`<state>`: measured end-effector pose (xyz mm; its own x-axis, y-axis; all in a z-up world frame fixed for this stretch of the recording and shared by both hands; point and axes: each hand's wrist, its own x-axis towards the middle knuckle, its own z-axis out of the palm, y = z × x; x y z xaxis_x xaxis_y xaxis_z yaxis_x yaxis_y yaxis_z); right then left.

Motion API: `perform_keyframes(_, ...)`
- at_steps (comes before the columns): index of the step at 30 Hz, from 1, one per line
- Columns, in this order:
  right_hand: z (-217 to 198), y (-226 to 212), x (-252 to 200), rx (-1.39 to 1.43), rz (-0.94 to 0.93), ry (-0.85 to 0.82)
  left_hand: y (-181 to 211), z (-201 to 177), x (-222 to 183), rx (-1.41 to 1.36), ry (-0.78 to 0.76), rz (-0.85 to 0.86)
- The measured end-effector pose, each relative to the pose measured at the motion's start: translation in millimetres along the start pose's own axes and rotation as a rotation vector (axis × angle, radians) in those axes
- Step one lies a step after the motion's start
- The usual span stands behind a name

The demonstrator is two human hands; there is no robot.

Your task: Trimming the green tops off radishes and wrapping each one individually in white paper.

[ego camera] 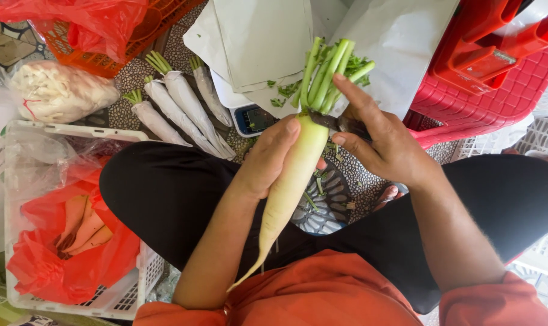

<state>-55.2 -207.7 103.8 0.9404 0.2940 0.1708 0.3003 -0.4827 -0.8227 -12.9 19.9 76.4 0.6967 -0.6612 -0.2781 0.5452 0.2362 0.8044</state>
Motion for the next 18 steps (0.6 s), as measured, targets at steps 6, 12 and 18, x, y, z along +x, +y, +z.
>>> perform_keyframes(6,-17.5,3.1,-0.1,-0.038,-0.054,-0.052,9.1,-5.3,-3.2,-0.234,-0.027,-0.095)
perform_keyframes(12,-35.4,1.3,-10.5,0.216,0.025,-0.228,-1.6,-6.6,4.6,-0.349,-0.071,0.038)
perform_keyframes(18,-24.9,-3.0,-6.8,0.179,0.188,-0.307,-8.6,-3.9,6.0,-0.49,-0.025,-0.068)
